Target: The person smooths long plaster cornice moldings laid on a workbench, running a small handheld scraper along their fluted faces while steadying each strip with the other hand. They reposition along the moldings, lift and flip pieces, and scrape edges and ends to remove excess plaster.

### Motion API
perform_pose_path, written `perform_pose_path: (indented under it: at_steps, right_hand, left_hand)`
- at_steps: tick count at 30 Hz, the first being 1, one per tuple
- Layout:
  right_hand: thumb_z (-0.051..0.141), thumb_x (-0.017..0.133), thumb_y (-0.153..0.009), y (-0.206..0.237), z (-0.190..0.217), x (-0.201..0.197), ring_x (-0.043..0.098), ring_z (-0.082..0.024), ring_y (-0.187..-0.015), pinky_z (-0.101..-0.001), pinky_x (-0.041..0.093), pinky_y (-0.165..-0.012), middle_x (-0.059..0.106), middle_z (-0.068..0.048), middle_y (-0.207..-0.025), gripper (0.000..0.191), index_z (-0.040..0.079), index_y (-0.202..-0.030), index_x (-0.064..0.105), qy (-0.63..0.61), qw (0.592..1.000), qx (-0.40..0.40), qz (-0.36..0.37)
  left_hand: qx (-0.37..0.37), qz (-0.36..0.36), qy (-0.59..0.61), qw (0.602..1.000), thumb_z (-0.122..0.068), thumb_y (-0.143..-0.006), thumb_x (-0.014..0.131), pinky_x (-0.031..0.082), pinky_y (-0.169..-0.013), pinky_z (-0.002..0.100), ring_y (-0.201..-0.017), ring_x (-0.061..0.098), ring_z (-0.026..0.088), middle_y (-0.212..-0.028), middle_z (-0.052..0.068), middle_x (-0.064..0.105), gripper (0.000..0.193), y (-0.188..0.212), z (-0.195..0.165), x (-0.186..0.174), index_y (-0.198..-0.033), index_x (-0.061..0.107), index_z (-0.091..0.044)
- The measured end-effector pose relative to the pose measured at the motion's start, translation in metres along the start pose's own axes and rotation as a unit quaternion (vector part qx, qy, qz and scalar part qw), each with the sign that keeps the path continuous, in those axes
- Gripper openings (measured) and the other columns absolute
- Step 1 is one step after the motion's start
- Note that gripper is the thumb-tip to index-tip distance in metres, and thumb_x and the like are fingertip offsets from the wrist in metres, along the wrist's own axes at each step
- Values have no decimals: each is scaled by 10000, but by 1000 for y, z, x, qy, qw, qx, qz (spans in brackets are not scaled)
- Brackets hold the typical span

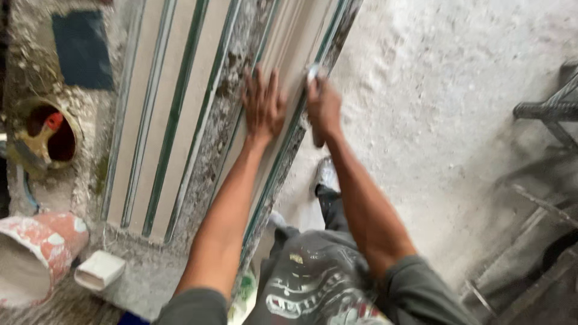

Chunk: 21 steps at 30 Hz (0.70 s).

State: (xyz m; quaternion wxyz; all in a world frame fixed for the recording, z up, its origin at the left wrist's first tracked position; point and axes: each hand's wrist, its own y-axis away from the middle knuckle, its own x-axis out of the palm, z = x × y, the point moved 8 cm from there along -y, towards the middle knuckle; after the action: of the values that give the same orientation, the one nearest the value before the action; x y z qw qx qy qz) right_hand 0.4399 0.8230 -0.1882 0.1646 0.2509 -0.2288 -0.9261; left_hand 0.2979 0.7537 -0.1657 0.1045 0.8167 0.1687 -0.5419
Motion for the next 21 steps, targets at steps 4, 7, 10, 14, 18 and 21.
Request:
perform_pose_path:
  at_steps: [4,7,10,14,18,21]
  right_hand:
    - [326,554,-1077,26,10,-1,724,-279,-708,-423,565,-605,722,-209,-833,415,61,-1397,573,71,985,-155,-42]
    - [342,509,-1056,29,-4,4,683,-183,-601,-353,545,-523,713,-160,-757,410,121,-1393,587,37,999,-17,28]
    - [340,514,-1079,-37,39,-25,621,-110,-580,-290,521,-448,715,-60,-851,397,90,-1384,563,25,999,-23,16]
    - [377,491,-1067,-129,74,-57,535,-116,-505,-269,457,-386,579,-59,-711,330,105,-1207,613,5,999,2,39]
    - [348,510,-1152,-74,31,-26,574,-138,-625,-318,515,-535,671,-77,-823,330,52,-1164,656,94,995,-26,10]
    - [295,528,-1086,-2,13,0,574,-129,-578,-337,503,-508,667,-113,-833,490,157,-1549,448,109,987,-119,-16]
  left_hand:
    - [-31,34,-81,996,-549,-1094,241,60,-1292,616,-1620,66,398,-1754,112,86,635,-19,0,11,-1673,267,-289]
    - [-34,58,-96,993,-592,-1073,220,63,-1277,620,-1608,69,383,-1743,96,87,666,-20,2,14,-1662,286,-288]
    - [-34,57,-74,995,-591,-1074,226,62,-1263,633,-1604,61,392,-1745,108,86,670,-19,6,17,-1657,317,-274]
    - [-34,44,-64,996,-610,-1073,224,69,-1262,640,-1610,68,387,-1747,104,98,678,-15,8,21,-1650,341,-275]
    - [-30,21,-59,998,-614,-1071,234,102,-1258,634,-1617,86,391,-1750,111,137,669,-18,7,20,-1635,376,-282]
    - [-29,18,-82,996,-622,-1048,264,109,-1248,640,-1599,102,381,-1737,93,161,681,-21,7,19,-1630,400,-296]
